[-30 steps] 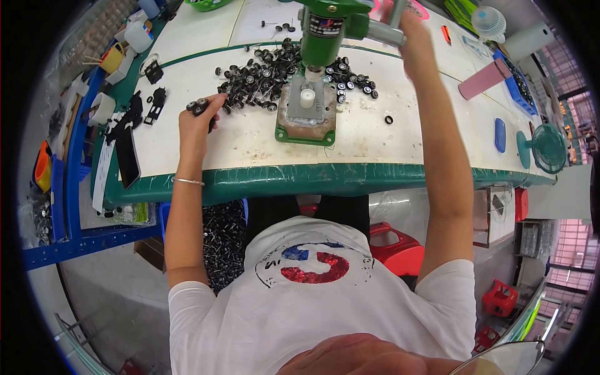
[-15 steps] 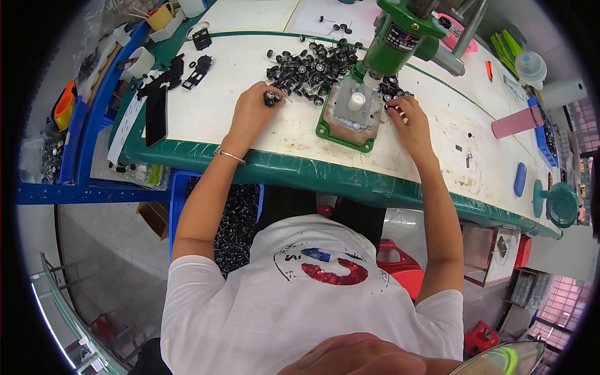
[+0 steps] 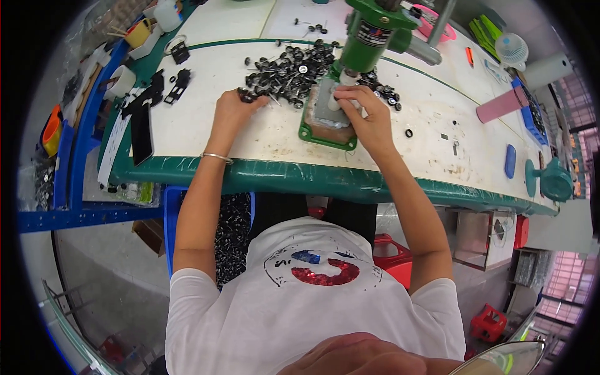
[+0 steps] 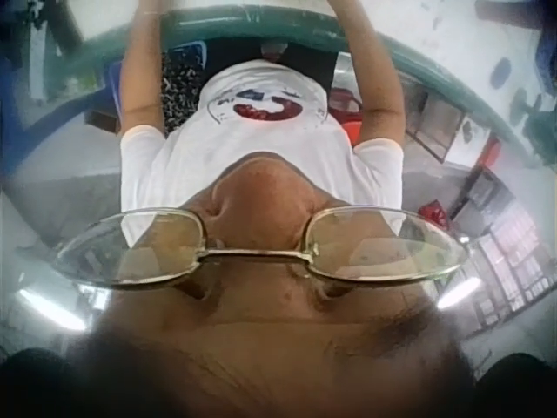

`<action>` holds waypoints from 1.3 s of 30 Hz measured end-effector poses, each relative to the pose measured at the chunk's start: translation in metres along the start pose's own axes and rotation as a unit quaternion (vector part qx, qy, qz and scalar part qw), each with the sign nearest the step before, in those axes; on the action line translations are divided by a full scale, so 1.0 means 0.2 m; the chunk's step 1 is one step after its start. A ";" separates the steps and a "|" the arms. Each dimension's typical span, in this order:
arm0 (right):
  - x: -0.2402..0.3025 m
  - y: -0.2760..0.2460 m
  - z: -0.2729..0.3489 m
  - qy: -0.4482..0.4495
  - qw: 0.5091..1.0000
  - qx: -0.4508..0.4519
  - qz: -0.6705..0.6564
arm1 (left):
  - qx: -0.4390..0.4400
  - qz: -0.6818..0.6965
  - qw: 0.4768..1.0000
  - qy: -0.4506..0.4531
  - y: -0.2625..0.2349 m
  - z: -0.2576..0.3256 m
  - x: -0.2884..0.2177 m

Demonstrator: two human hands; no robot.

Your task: The person assembles toy wheels by repeatedly positioning wheel components into a manual press machine, pulling down the press lever by hand, and setting aside and gathering the assembled wheels on the table.

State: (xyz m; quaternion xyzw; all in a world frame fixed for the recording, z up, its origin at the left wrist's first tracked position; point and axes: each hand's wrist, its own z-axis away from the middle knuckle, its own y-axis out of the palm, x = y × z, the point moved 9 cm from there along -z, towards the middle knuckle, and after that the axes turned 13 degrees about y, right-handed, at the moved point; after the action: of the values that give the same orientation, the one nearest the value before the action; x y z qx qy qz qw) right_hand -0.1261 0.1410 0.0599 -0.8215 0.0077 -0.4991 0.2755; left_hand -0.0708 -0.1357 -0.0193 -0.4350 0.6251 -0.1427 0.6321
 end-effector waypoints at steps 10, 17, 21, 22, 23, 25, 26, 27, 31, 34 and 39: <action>-0.20 0.02 -0.03 0.172 0.965 0.057 -0.192 | -0.035 0.159 0.985 0.050 -0.05 0.11 -0.04; -0.26 -0.21 0.06 0.187 0.964 0.015 -0.189 | -0.105 0.105 0.988 0.041 -0.14 0.24 -0.04; -0.29 -0.29 0.08 0.210 0.957 0.007 -0.199 | -0.065 0.067 0.995 0.031 -0.10 0.23 -0.02; -0.29 -0.31 0.08 0.214 0.956 -0.001 -0.200 | -0.049 0.095 0.994 0.031 -0.07 0.20 -0.02; -0.28 -0.32 0.07 0.214 0.956 -0.001 -0.200 | -0.050 0.095 0.994 0.031 -0.06 0.19 -0.03; -0.27 -0.35 0.07 0.213 0.957 -0.008 -0.197 | -0.020 0.007 0.998 0.065 -0.04 0.16 -0.10; -0.26 -0.36 0.06 0.213 0.957 -0.011 -0.197 | -0.020 0.008 0.998 0.067 -0.04 0.13 -0.10; -0.25 -0.37 0.06 0.210 0.958 -0.011 -0.197 | 0.002 -0.024 0.998 0.051 -0.03 0.11 -0.09; -0.25 -0.42 0.05 0.204 0.959 -0.008 -0.198 | 0.034 -0.013 0.999 0.015 -0.02 0.04 -0.06; -0.24 -0.49 0.03 0.190 0.959 -0.019 -0.208 | 0.075 0.043 0.996 -0.025 -0.02 0.01 -0.08; -0.21 -0.58 -0.02 0.178 0.961 -0.040 -0.206 | 0.104 0.126 0.983 -0.078 0.01 -0.03 -0.05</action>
State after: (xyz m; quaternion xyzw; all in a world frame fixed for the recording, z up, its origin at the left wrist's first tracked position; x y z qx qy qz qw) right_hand -0.1800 0.2506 0.0810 -0.7135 -0.0927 -0.6826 0.1275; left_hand -0.0787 -0.1292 -0.0134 -0.2939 0.6056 -0.0918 0.7337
